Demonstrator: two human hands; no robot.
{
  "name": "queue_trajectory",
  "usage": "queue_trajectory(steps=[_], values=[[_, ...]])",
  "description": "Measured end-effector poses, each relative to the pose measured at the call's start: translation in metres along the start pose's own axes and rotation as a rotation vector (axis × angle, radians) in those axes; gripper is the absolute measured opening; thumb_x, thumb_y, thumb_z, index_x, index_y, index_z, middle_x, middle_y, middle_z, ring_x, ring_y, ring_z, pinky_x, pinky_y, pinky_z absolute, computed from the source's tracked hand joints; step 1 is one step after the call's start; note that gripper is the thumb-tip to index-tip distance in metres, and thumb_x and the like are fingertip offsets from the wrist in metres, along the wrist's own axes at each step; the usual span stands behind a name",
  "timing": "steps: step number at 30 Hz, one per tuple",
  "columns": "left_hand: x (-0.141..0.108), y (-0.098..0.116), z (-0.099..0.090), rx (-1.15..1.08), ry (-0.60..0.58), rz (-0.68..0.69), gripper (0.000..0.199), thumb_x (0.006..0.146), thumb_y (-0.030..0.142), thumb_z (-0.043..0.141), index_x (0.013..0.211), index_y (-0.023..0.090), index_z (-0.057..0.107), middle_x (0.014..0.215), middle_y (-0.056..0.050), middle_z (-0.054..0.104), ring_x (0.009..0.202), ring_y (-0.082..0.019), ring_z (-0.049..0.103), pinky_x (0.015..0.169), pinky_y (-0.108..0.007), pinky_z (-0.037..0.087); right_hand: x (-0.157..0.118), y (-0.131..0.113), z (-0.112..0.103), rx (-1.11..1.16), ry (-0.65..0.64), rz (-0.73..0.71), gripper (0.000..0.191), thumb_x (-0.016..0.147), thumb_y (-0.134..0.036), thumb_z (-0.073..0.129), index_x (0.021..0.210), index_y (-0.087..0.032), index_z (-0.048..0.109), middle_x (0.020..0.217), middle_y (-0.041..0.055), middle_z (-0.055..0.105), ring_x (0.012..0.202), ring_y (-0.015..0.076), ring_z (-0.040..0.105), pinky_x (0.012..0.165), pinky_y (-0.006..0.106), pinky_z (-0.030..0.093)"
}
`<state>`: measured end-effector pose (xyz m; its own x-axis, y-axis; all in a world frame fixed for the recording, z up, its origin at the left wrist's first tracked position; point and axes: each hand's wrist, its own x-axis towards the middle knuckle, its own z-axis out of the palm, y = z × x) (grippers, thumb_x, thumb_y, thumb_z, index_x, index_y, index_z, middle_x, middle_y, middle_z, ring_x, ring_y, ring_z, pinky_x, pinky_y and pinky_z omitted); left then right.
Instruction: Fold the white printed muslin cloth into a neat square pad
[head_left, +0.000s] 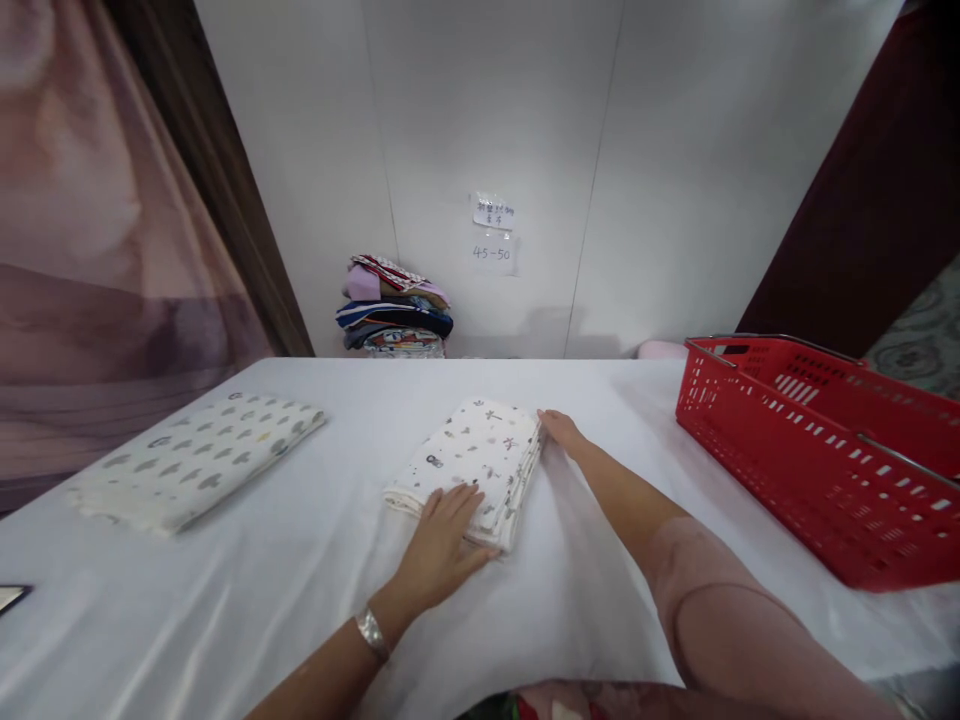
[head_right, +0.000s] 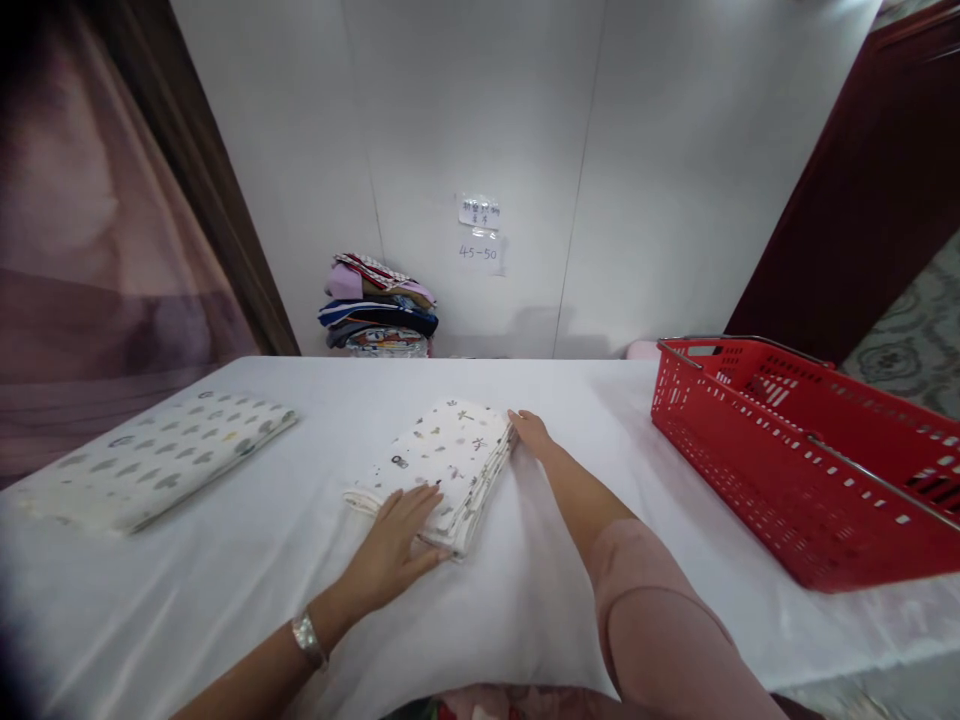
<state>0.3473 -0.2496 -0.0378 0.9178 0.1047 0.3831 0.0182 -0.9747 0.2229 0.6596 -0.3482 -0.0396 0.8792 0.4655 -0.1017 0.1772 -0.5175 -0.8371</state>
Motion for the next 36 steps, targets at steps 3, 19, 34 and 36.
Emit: queue_trajectory(steps=[3,19,34,36], values=[[-0.004,0.009,0.012,0.045,-0.032,0.012,0.064,0.076,0.048,0.060,0.131,0.022,0.043,0.134,-0.010,0.049,0.126,-0.030,0.040,0.108,-0.057,0.017,0.005,-0.012,0.004,-0.050,-0.032,-0.029,0.048,0.070,-0.036,0.063,0.115,-0.018,0.061,0.124,0.0081,0.057,0.112,0.0235,0.052,0.092,0.029,0.041],[-0.012,-0.019,0.002,-0.389,0.038,-0.280,0.054,0.070,0.005,0.043,0.120,0.022,0.054,0.137,-0.004,0.045,0.130,-0.020,0.034,0.107,-0.038,0.031,-0.159,0.073,-0.080,-0.296,0.128,-0.131,0.059,0.075,-0.048,0.055,0.125,-0.017,0.051,0.115,0.0106,0.060,0.096,0.0253,0.058,0.082,0.037,0.045],[-0.034,0.027,-0.005,-0.537,0.282,-0.593,0.013,0.078,0.031,0.054,0.079,0.021,0.063,0.088,-0.002,0.058,0.086,-0.015,0.055,0.073,-0.027,0.045,-0.173,-0.045,0.055,-0.148,-0.402,-0.826,0.017,0.077,-0.025,0.062,0.092,-0.022,0.069,0.098,0.0047,0.063,0.095,0.0188,0.055,0.085,0.032,0.043],[-0.033,0.028,-0.003,-0.528,0.257,-0.612,0.013,0.078,0.030,0.054,0.076,0.021,0.063,0.084,-0.002,0.056,0.081,-0.015,0.054,0.073,-0.027,0.045,-0.170,-0.046,0.059,-0.175,-0.433,-0.829,0.015,0.077,-0.022,0.062,0.091,-0.022,0.069,0.096,0.0043,0.063,0.092,0.0181,0.055,0.082,0.031,0.043]])
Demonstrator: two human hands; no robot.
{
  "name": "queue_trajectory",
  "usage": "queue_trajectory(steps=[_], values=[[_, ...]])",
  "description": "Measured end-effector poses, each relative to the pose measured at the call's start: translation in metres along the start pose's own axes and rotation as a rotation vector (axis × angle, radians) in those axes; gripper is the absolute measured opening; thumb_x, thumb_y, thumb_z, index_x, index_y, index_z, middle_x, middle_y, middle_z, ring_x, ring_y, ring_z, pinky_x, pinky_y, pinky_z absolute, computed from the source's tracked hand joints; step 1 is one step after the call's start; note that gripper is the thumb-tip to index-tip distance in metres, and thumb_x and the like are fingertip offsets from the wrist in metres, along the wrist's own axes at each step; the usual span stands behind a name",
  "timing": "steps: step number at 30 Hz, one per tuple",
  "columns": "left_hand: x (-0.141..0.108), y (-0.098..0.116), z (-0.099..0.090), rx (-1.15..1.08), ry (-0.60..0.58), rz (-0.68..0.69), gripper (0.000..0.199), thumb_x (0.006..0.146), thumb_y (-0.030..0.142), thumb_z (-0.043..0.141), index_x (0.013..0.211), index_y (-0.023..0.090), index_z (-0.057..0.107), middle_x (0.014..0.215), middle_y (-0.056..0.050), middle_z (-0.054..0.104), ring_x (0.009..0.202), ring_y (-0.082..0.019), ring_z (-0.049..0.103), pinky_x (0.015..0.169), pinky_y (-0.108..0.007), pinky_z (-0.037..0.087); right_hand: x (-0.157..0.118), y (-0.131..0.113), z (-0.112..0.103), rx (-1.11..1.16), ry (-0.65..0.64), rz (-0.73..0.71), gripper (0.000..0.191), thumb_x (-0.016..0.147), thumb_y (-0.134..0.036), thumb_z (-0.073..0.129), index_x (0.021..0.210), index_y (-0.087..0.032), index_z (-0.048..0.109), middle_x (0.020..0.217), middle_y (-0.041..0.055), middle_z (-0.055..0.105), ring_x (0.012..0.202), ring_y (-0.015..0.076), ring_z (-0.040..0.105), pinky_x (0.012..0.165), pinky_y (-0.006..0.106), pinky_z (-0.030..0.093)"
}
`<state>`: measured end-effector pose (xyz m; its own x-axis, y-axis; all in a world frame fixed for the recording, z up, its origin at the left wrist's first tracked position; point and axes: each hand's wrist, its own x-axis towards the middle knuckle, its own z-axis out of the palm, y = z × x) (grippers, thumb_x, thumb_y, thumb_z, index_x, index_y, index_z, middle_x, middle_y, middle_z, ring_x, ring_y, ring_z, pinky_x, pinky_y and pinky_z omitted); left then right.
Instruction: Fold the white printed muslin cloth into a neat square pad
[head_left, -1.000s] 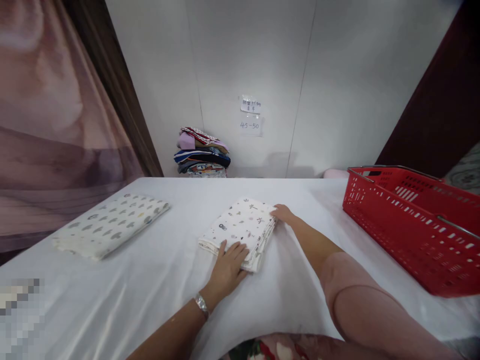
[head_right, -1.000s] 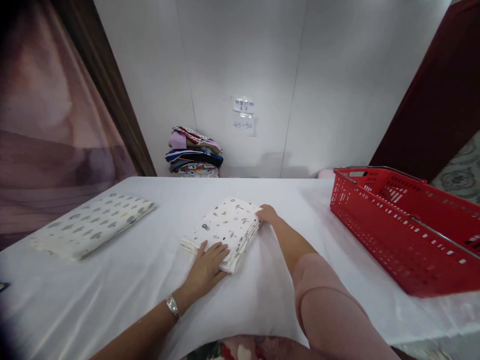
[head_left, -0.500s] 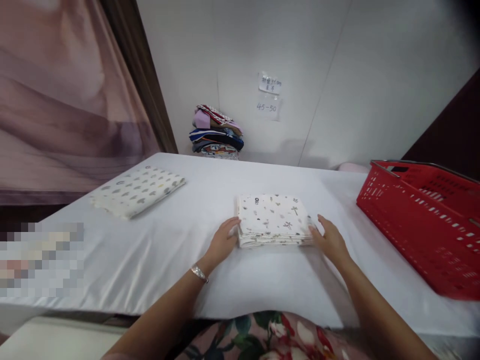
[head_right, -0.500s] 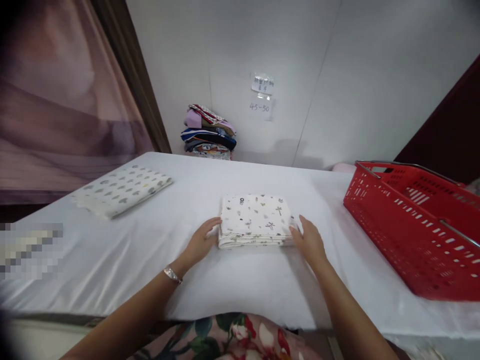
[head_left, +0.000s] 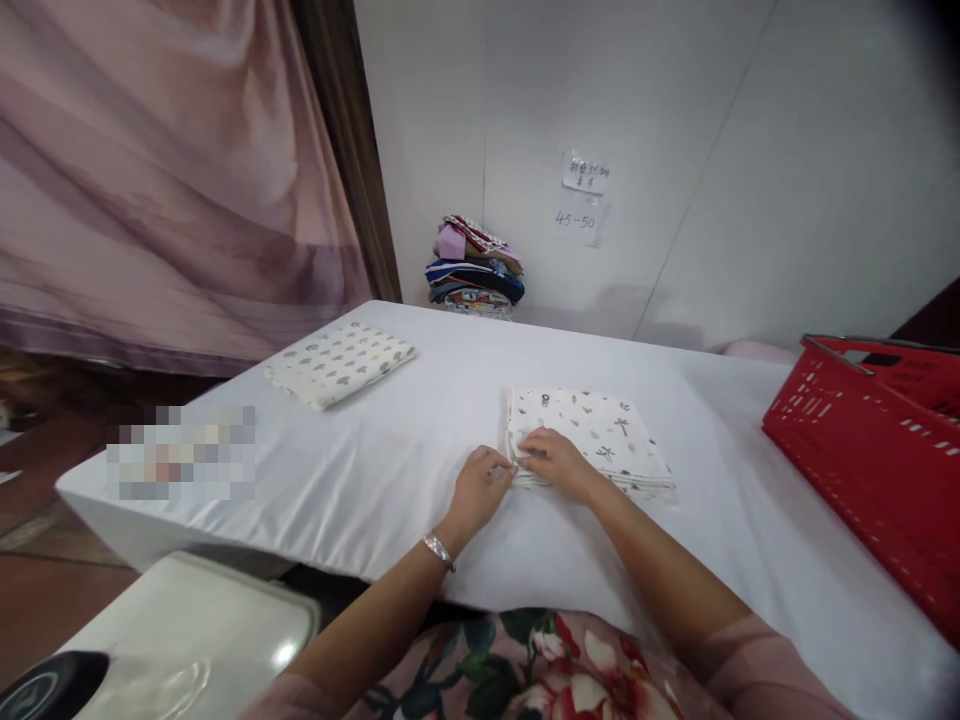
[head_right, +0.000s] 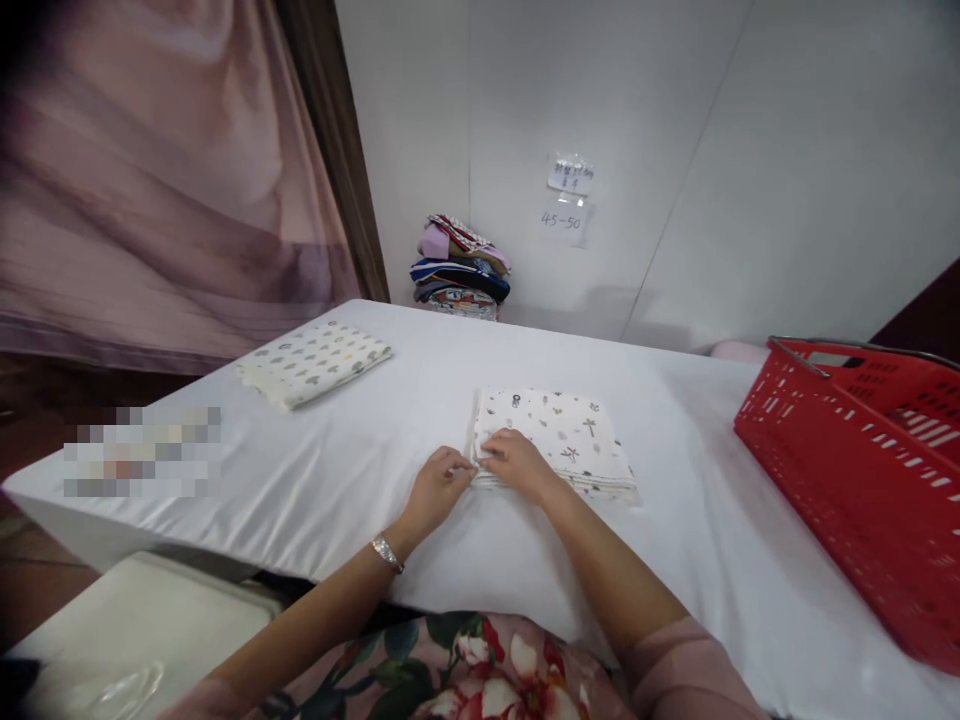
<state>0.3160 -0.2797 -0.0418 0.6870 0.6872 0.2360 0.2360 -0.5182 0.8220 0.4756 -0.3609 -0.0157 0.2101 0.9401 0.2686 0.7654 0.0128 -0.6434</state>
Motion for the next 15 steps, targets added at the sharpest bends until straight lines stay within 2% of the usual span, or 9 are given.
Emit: queue_trajectory(steps=[6,10,15], values=[[0.002,-0.003,0.005,-0.022,-0.029,-0.028,0.012,0.077,0.028,0.055,0.070,0.021,0.062,0.080,-0.001,0.056,0.077,-0.014,0.054,0.073,-0.027,0.044,-0.001,0.007,0.004,0.039,0.019,0.007,0.013,0.082,-0.021,0.056,0.082,-0.021,0.069,0.084,0.0024,0.063,0.081,0.0148,0.056,0.075,0.027,0.042],[0.005,-0.002,0.005,-0.008,0.023,-0.082,0.020,0.077,0.039,0.057,0.072,0.020,0.063,0.082,-0.001,0.057,0.076,-0.014,0.054,0.074,-0.029,0.043,-0.002,0.007,0.007,0.059,0.069,-0.007,0.019,0.085,-0.022,0.051,0.073,-0.020,0.066,0.076,0.0014,0.060,0.075,0.0138,0.055,0.071,0.025,0.042],[0.009,-0.002,0.009,0.027,0.045,-0.141,0.023,0.075,0.043,0.059,0.076,0.020,0.065,0.084,-0.002,0.058,0.075,-0.015,0.054,0.073,-0.030,0.043,-0.004,0.009,0.012,0.090,0.160,-0.058,0.020,0.087,-0.028,0.049,0.079,-0.020,0.065,0.080,0.0036,0.061,0.079,0.0159,0.055,0.074,0.028,0.044]])
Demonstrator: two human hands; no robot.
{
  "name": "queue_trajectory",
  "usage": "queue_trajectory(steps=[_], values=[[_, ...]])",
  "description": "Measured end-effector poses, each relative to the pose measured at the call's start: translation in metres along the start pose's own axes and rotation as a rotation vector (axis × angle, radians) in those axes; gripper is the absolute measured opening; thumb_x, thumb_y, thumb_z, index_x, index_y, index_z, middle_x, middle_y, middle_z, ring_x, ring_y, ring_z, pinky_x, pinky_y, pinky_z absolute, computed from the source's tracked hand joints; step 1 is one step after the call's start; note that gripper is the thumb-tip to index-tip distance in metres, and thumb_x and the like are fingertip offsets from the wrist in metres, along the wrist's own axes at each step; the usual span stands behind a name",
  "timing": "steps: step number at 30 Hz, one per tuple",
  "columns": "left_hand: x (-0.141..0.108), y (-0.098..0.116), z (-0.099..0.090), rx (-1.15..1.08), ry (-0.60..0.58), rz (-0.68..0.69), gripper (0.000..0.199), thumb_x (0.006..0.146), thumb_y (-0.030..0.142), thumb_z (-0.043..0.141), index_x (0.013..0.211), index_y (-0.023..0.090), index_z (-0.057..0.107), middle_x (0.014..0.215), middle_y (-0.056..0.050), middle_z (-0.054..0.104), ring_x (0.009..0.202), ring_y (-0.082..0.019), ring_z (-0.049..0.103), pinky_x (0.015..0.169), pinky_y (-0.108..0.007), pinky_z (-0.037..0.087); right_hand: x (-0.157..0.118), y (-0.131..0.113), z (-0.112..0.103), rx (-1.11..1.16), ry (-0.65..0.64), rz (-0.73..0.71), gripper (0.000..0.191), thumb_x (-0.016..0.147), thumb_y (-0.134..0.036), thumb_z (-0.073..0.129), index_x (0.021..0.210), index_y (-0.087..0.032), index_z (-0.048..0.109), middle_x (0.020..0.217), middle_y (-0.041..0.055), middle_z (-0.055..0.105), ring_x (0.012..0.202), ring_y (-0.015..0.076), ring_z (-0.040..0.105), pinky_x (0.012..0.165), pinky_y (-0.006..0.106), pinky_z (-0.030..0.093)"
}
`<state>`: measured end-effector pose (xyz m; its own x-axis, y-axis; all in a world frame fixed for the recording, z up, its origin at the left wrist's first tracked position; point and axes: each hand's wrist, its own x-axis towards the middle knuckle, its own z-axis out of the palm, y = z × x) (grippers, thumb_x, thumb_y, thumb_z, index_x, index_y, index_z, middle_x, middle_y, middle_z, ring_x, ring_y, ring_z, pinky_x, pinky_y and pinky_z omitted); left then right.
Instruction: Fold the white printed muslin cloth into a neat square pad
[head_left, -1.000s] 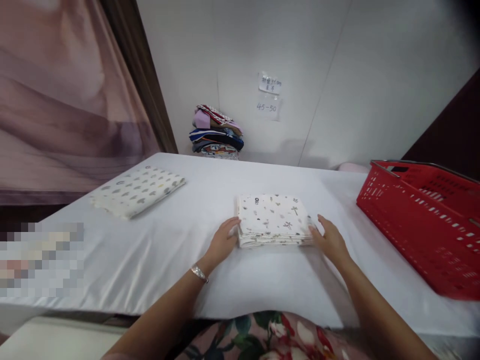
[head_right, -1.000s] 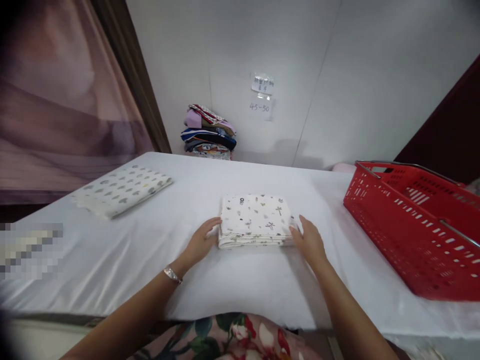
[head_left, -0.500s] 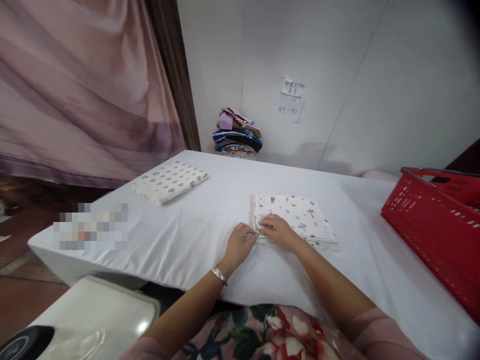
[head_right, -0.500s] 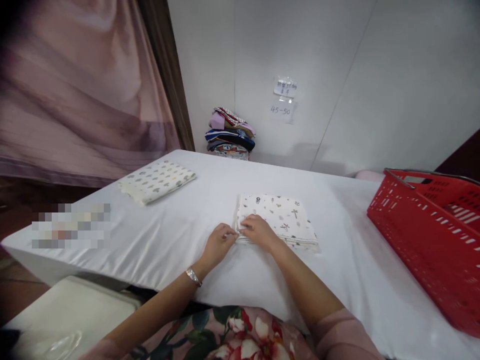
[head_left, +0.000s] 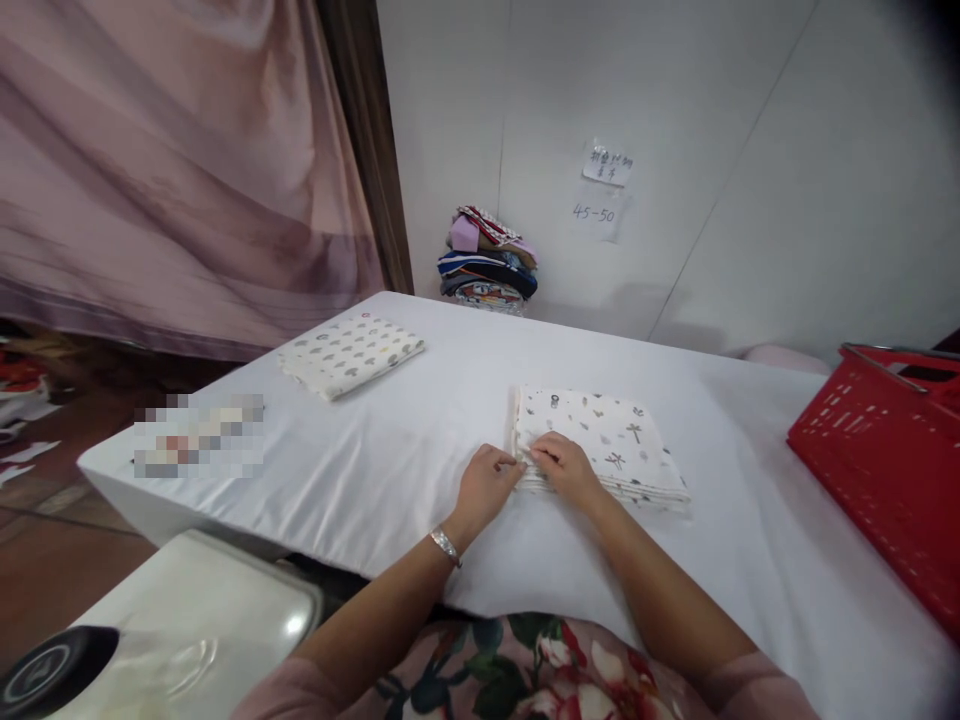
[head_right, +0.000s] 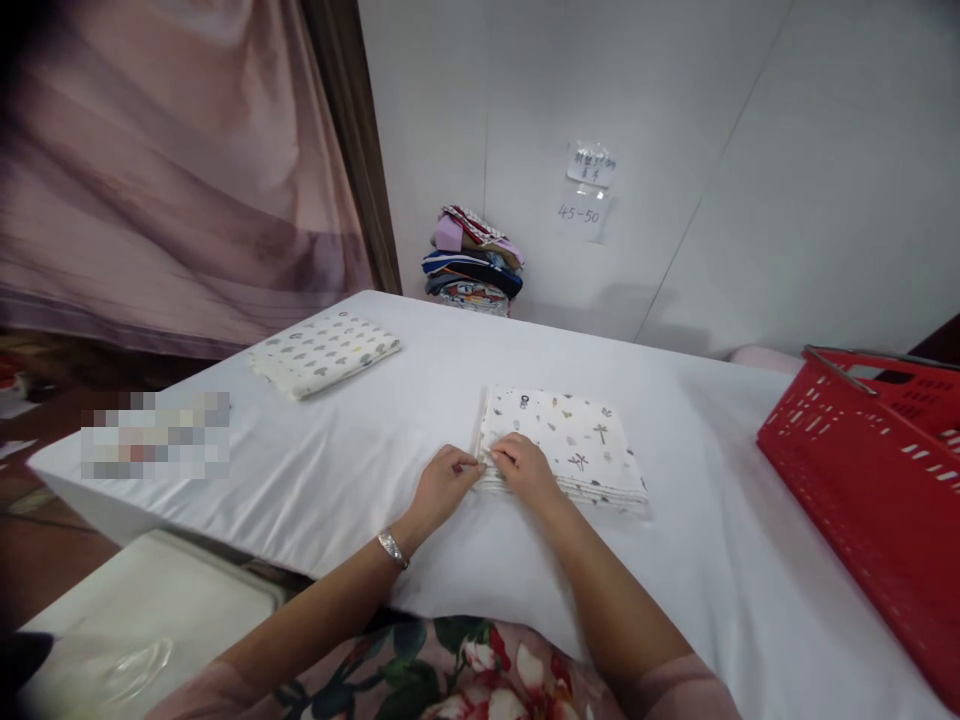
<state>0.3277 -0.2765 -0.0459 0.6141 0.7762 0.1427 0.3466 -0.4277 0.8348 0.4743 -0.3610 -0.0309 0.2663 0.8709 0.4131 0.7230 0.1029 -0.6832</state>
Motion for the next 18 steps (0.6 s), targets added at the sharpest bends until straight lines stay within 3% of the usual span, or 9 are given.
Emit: queue_trajectory(steps=[10,18], values=[[0.006,0.005,0.010,-0.051,0.024,-0.031,0.007,0.073,0.025,0.057,0.069,0.019,0.059,0.079,0.000,0.056,0.073,-0.013,0.053,0.070,-0.027,0.043,-0.008,0.001,0.002,-0.057,0.110,-0.102,0.023,0.090,-0.029,0.044,0.089,-0.021,0.066,0.088,0.0074,0.061,0.086,0.0194,0.055,0.078,0.033,0.046],[0.007,0.010,0.010,-0.163,0.026,-0.084,0.013,0.073,0.028,0.055,0.063,0.018,0.055,0.074,0.001,0.055,0.068,-0.012,0.052,0.065,-0.025,0.042,-0.012,0.003,0.002,-0.113,0.015,-0.164,0.020,0.088,-0.025,0.048,0.098,-0.022,0.064,0.095,0.0082,0.062,0.090,0.0204,0.055,0.081,0.035,0.046]])
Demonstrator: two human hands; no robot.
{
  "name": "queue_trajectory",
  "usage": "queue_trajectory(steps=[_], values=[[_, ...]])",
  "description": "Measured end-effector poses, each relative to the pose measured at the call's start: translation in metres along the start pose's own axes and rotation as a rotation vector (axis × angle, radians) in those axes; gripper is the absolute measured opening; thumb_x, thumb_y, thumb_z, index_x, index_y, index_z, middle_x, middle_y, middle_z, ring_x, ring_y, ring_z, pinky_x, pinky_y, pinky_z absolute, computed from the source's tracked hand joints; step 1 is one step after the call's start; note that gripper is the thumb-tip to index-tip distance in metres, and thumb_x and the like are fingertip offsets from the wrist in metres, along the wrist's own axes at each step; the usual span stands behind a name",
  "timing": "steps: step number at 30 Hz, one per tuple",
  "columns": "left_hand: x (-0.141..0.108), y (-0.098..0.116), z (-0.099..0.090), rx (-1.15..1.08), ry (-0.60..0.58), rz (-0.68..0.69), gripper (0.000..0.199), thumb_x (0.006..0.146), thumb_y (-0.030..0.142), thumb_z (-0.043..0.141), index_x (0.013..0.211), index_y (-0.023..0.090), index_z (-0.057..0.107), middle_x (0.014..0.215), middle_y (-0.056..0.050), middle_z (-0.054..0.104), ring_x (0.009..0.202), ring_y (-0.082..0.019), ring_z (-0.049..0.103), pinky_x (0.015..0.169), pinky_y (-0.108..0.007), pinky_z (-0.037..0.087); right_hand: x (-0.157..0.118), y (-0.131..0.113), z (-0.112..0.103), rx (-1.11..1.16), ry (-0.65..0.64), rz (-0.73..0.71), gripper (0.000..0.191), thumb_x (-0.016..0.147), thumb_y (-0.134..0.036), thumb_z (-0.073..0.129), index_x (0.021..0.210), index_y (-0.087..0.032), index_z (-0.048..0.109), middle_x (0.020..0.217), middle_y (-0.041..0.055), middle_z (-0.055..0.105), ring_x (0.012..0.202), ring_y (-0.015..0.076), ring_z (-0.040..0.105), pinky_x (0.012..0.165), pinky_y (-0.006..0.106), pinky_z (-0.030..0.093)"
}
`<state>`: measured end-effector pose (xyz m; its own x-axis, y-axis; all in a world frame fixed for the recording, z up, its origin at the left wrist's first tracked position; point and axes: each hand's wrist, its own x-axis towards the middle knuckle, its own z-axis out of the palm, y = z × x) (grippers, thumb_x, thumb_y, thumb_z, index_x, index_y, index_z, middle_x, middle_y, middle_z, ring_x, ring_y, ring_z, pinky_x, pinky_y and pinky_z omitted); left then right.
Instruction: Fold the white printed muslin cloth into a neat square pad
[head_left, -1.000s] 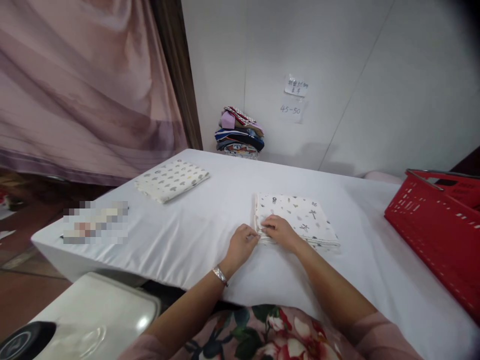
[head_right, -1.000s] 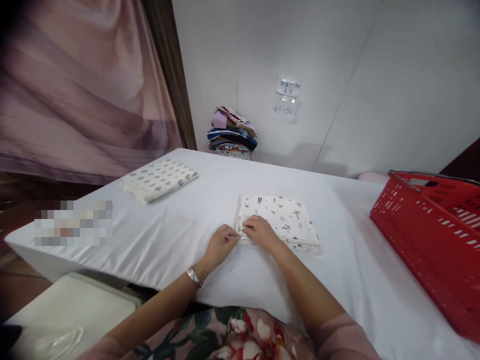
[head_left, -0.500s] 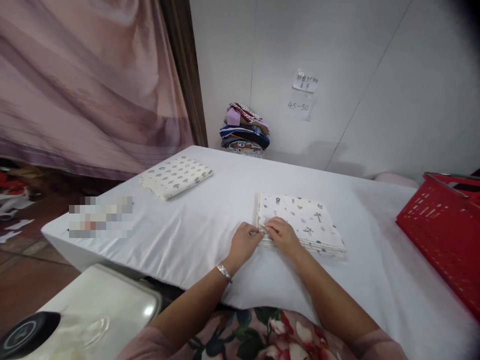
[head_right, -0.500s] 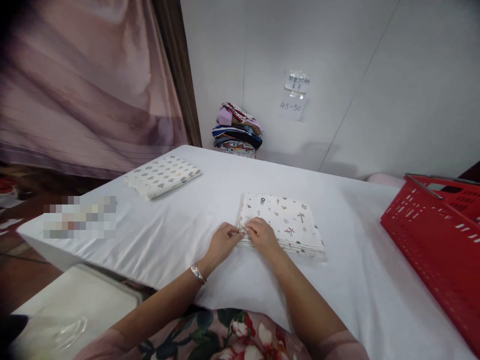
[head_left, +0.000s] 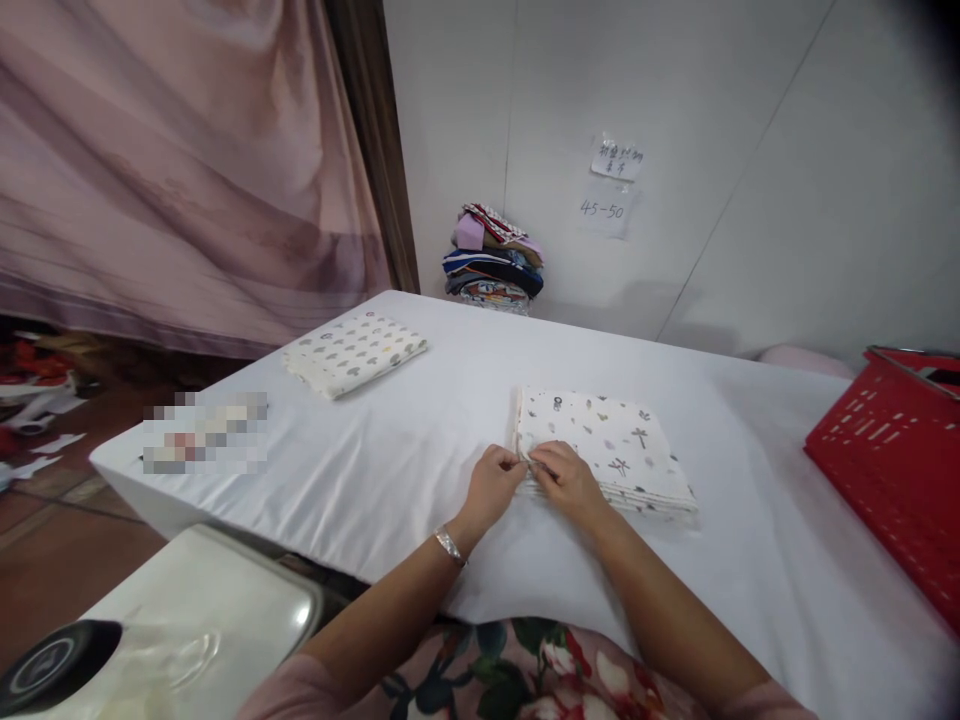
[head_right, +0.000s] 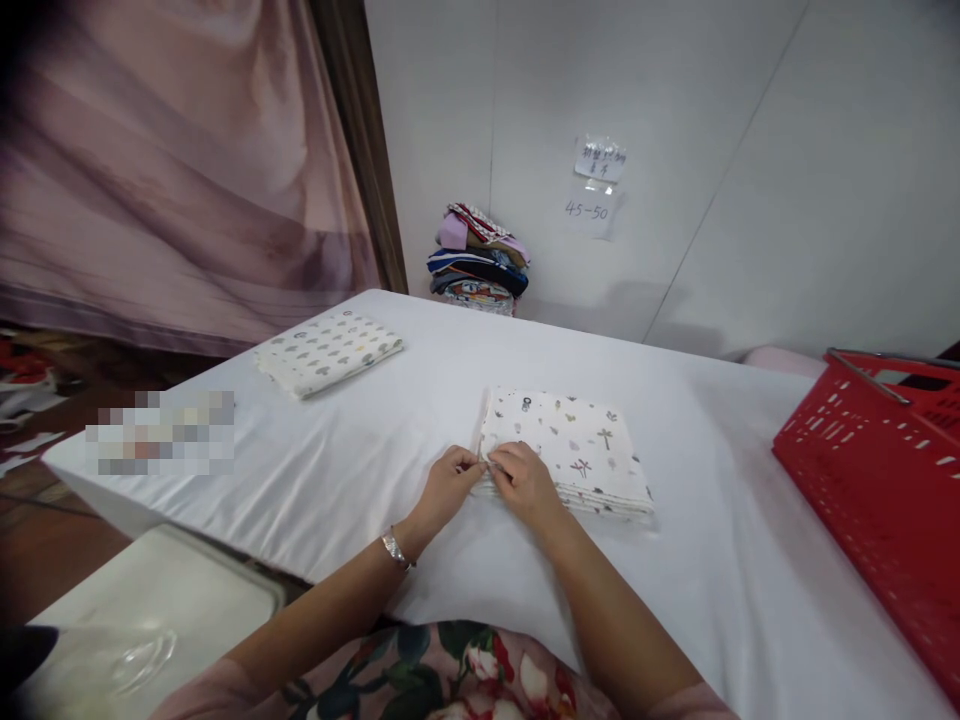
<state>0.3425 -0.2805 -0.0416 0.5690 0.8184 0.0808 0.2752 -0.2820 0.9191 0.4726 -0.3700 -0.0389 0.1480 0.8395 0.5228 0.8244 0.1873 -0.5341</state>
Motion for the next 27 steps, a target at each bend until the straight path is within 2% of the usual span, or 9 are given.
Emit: queue_trajectory(steps=[6,9,13,17,21,24,27], values=[[0.000,-0.003,-0.002,-0.061,-0.038,0.051,0.015,0.075,0.031,0.055,0.070,0.018,0.061,0.079,-0.001,0.057,0.074,-0.013,0.054,0.070,-0.025,0.043,0.001,0.002,0.002,-0.016,-0.004,0.011,0.020,0.089,-0.026,0.047,0.098,-0.022,0.063,0.094,0.0080,0.062,0.089,0.0202,0.055,0.079,0.034,0.047],[0.000,-0.003,-0.004,-0.070,-0.053,0.050,0.017,0.075,0.033,0.055,0.070,0.018,0.062,0.080,-0.001,0.058,0.075,-0.014,0.054,0.070,-0.026,0.043,0.001,0.002,0.001,-0.012,0.050,0.001,0.021,0.090,-0.025,0.044,0.094,-0.020,0.063,0.089,0.0079,0.062,0.084,0.0193,0.056,0.076,0.033,0.047],[-0.002,0.002,-0.005,-0.105,-0.032,-0.056,0.022,0.074,0.036,0.055,0.068,0.016,0.059,0.072,0.000,0.056,0.067,-0.013,0.052,0.064,-0.025,0.040,0.002,-0.002,-0.005,-0.024,0.132,-0.001,0.022,0.091,-0.024,0.041,0.094,-0.019,0.062,0.090,0.0084,0.061,0.086,0.0196,0.056,0.076,0.034,0.047],[-0.004,0.010,-0.007,-0.178,-0.028,-0.171,0.024,0.070,0.039,0.056,0.068,0.015,0.058,0.062,0.001,0.054,0.061,-0.013,0.048,0.060,-0.025,0.038,0.002,-0.004,-0.006,-0.044,0.067,-0.064,0.021,0.091,-0.023,0.040,0.094,-0.021,0.062,0.089,0.0082,0.062,0.085,0.0202,0.056,0.075,0.035,0.048],[-0.004,0.015,-0.006,-0.196,-0.010,-0.184,0.026,0.068,0.040,0.058,0.067,0.014,0.059,0.061,0.001,0.053,0.061,-0.012,0.047,0.059,-0.025,0.037,-0.001,-0.001,-0.003,-0.032,0.014,-0.072,0.018,0.089,-0.026,0.045,0.099,-0.021,0.060,0.094,0.0089,0.061,0.088,0.0211,0.055,0.077,0.036,0.048],[-0.003,0.017,-0.005,-0.224,-0.023,-0.186,0.028,0.068,0.042,0.059,0.068,0.014,0.060,0.062,0.001,0.054,0.061,-0.012,0.047,0.059,-0.024,0.038,-0.002,0.001,-0.001,-0.024,0.025,-0.070,0.020,0.086,-0.031,0.053,0.102,-0.020,0.059,0.099,0.0098,0.060,0.092,0.0223,0.054,0.080,0.037,0.047],[-0.001,0.017,-0.006,-0.250,-0.046,-0.185,0.030,0.069,0.043,0.058,0.069,0.014,0.060,0.061,0.001,0.053,0.060,-0.012,0.047,0.057,-0.024,0.038,-0.002,0.003,-0.001,-0.020,0.061,-0.048,0.017,0.087,-0.030,0.051,0.098,-0.019,0.059,0.095,0.0091,0.061,0.090,0.0214,0.055,0.078,0.036,0.047]])
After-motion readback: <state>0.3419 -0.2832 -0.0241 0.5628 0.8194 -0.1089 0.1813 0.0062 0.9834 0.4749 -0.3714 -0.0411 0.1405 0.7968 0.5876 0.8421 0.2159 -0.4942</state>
